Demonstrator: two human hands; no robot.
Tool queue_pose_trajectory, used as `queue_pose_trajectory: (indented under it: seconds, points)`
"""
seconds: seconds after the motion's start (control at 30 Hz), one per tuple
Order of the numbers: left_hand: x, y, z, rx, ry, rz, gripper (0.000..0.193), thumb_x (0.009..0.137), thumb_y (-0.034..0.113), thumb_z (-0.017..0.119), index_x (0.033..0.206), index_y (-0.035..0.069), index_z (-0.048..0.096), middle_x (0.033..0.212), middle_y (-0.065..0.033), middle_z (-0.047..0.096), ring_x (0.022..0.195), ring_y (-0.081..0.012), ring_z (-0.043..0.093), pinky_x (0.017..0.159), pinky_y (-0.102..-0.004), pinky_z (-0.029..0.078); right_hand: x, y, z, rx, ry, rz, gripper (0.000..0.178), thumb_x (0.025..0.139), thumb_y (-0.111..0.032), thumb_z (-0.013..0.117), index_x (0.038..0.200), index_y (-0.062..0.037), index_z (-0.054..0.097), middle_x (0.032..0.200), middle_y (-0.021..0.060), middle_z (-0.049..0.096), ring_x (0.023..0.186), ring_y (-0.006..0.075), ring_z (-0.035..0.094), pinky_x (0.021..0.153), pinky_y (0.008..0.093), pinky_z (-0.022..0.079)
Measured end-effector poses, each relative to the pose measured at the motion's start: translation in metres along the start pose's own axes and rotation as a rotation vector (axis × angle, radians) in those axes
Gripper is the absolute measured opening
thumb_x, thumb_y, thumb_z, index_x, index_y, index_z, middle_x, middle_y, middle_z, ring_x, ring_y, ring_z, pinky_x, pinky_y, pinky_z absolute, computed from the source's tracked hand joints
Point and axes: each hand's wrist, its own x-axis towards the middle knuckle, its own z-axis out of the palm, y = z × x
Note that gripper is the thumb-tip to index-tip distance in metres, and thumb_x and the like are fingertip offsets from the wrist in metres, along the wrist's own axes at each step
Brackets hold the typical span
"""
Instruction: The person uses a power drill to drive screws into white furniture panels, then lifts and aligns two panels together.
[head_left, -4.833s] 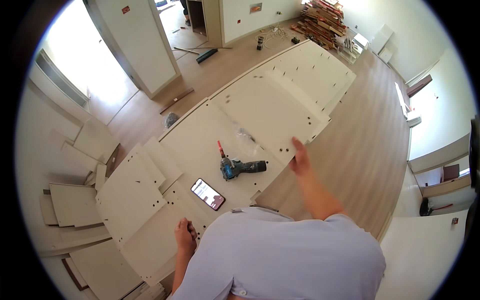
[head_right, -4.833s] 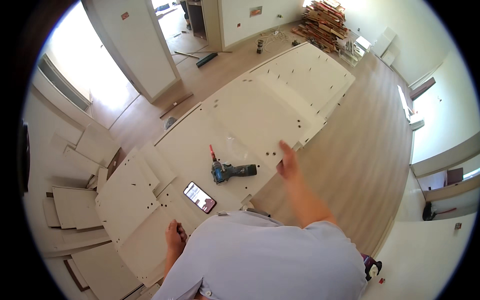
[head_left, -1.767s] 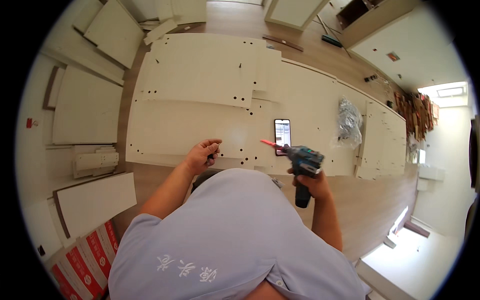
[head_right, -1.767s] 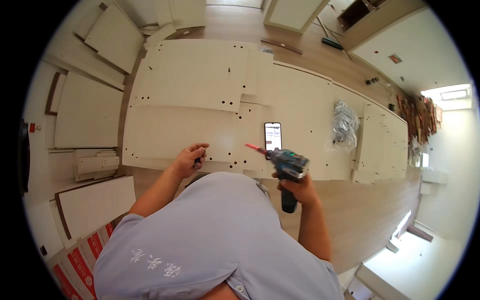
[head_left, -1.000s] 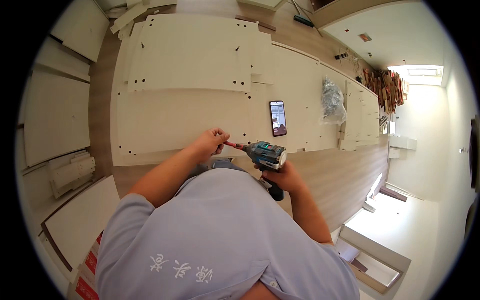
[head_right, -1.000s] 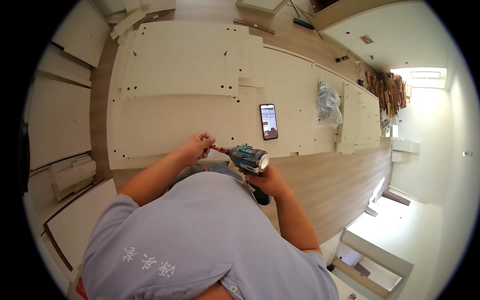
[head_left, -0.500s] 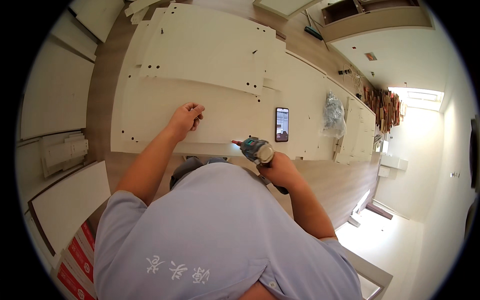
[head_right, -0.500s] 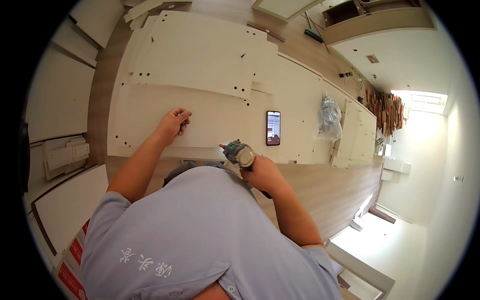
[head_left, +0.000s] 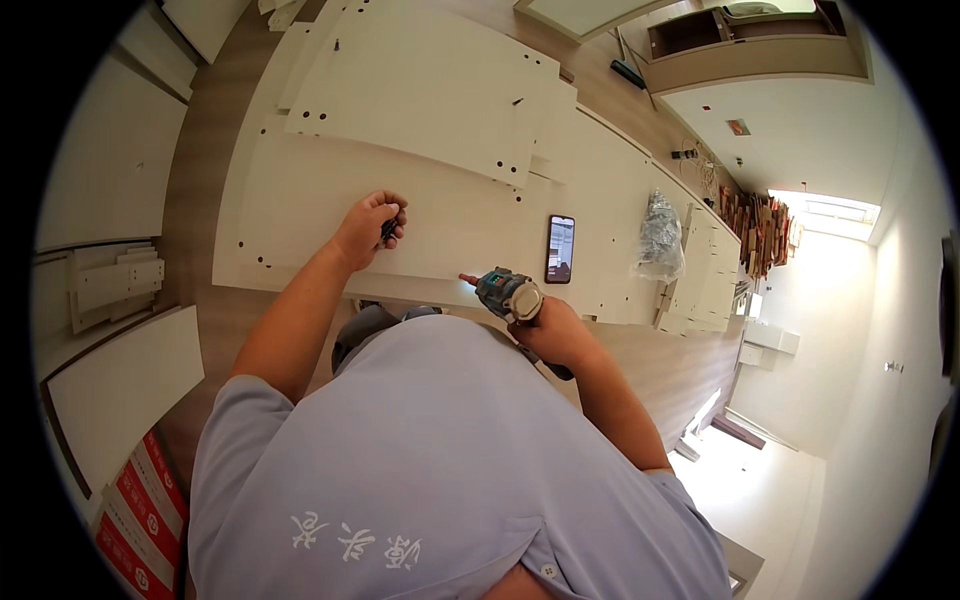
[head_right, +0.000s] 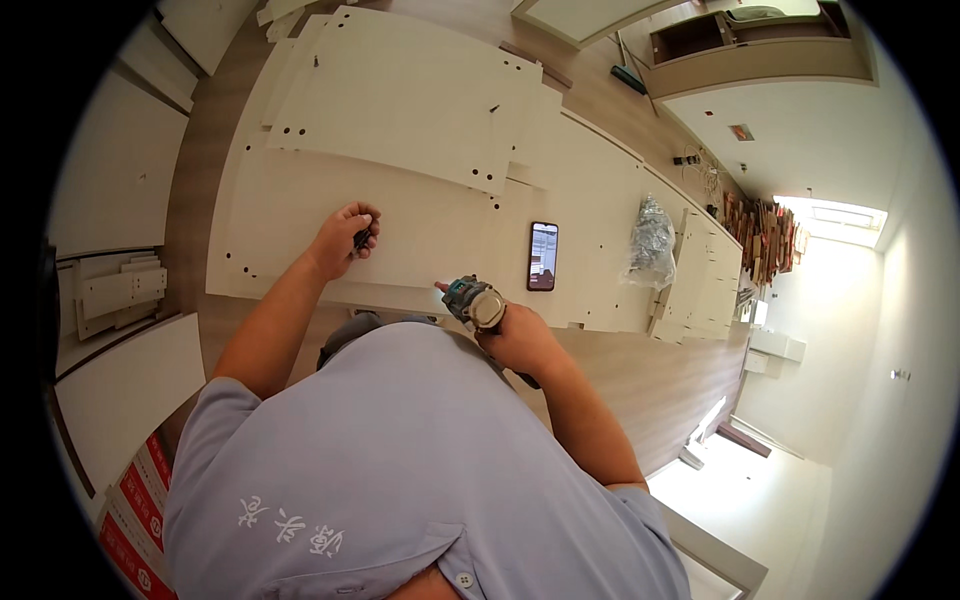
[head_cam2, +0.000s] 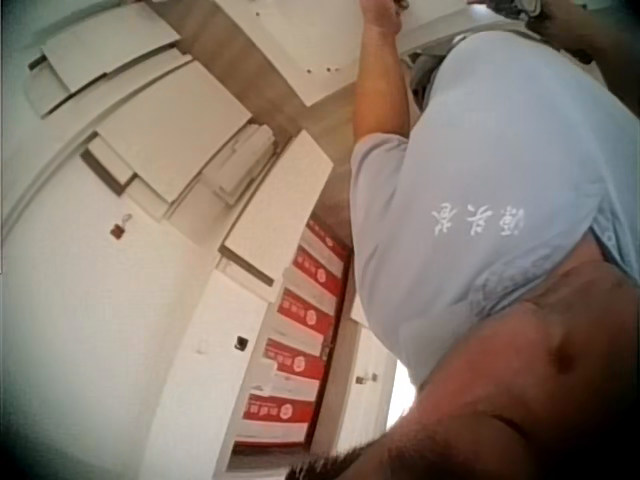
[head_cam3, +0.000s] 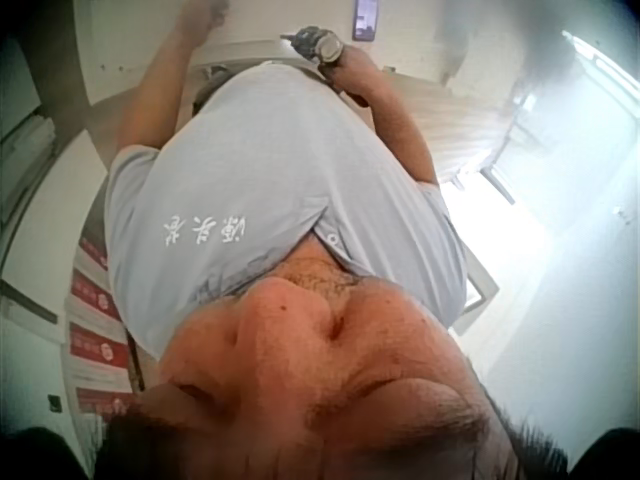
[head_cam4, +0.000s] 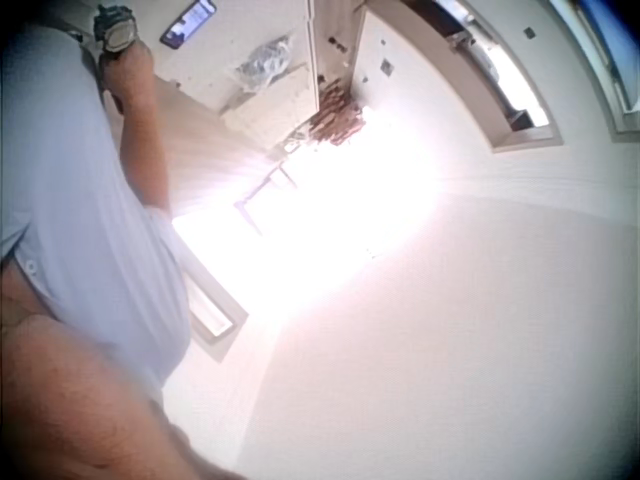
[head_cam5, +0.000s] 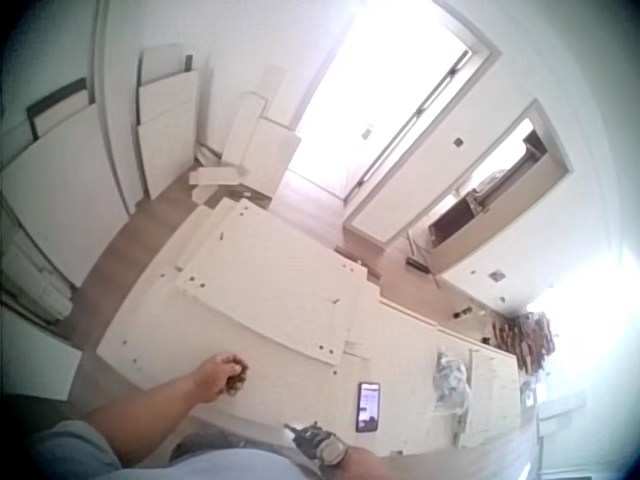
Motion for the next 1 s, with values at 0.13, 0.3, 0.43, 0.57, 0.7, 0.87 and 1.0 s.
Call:
queue_pose_trajectory:
  seconds: [0.13, 0.3, 0.43, 0.57, 0.7, 0.87, 1.0]
  points:
    - [-0.005, 0.002, 0.002, -0.143, -0.005, -0.004, 0.021, 0.103, 0.01, 0.049, 0.121, 0.007, 0.059, 0.099, -0.008, 0.066, 0.089, -0.0187, 0.067, 0.072, -0.0304, 0.057, -0.002, -0.005, -0.01, 0.07, -0.06, 0.068, 0.033, 0.083, -0.022, 0.072, 0.11, -0.0029, 0.07, 0.099, 0.02, 0.073, 0.093, 0.0384, 0.069, 0.082, 0.0436, 0.055]
    - [-0.015, -0.008, 0.009, -0.471, -0.128, -0.022, 0.028, 0.102, 0.007, 0.051, 0.129, 0.004, 0.057, 0.107, -0.0088, 0.067, 0.106, -0.0254, 0.069, 0.094, -0.0397, 0.062, -0.023, -0.01, -0.033, 0.121, -0.044, 0.087, 0.034, 0.082, -0.016, 0.074, 0.112, -0.0019, 0.069, 0.095, 0.0173, 0.074, 0.088, 0.0285, 0.07, 0.08, 0.0394, 0.055]
    - [-0.017, -0.012, 0.026, -0.345, -0.099, -0.104, 0.032, 0.101, 0.001, 0.051, 0.131, 0.006, 0.057, 0.111, -0.008, 0.066, 0.107, -0.0255, 0.069, 0.094, -0.0384, 0.062, -0.025, 0.026, -0.019, 0.589, 0.011, 0.021, 0.032, 0.082, -0.007, 0.074, 0.113, 0.0007, 0.069, 0.1, 0.0109, 0.074, 0.087, 0.0182, 0.069, 0.078, 0.0353, 0.056]
    - [-0.019, -0.015, 0.04, -0.092, -0.119, -0.176, 0.035, 0.099, -0.002, 0.052, 0.132, 0.009, 0.059, 0.11, -0.0054, 0.066, 0.102, -0.0206, 0.069, 0.084, -0.0346, 0.062, -0.028, 0.031, -0.016, 0.95, 0.01, -0.067, 0.033, 0.086, 0.0, 0.07, 0.119, 0.0022, 0.067, 0.106, 0.0077, 0.074, 0.086, 0.0153, 0.068, 0.078, 0.0337, 0.058]
    - [-0.018, -0.015, 0.054, 0.226, -0.256, -0.134, 0.034, 0.099, -0.003, 0.054, 0.131, 0.008, 0.06, 0.11, -0.0041, 0.066, 0.096, -0.0163, 0.068, 0.074, -0.0308, 0.059, -0.028, 0.037, -0.016, 1.046, -0.021, -0.104, 0.036, 0.088, 0.003, 0.067, 0.124, 0.0022, 0.064, 0.108, 0.0078, 0.074, 0.086, 0.0145, 0.068, 0.079, 0.0332, 0.059]
    - [-0.021, 0.002, 0.078, 0.551, -0.394, -0.099, 0.035, 0.097, -0.005, 0.055, 0.13, 0.004, 0.061, 0.11, -0.0072, 0.068, 0.094, -0.0168, 0.068, 0.075, -0.0306, 0.059, -0.024, 0.042, -0.011, 1.026, -0.006, -0.085, 0.035, 0.088, 0.001, 0.068, 0.123, 0.0021, 0.065, 0.109, 0.01, 0.074, 0.081, 0.0163, 0.068, 0.075, 0.0331, 0.058]
    - [-0.018, 0.009, 0.089, 0.763, -0.475, -0.074, 0.035, 0.095, -0.008, 0.055, 0.128, 0.001, 0.062, 0.108, -0.0096, 0.069, 0.095, -0.0165, 0.068, 0.077, -0.0318, 0.059, -0.02, 0.054, -0.011, 0.95, -0.022, -0.051, 0.033, 0.089, 0.002, 0.068, 0.121, 0.0019, 0.066, 0.107, 0.0085, 0.074, 0.083, 0.0152, 0.069, 0.077, 0.0327, 0.059]
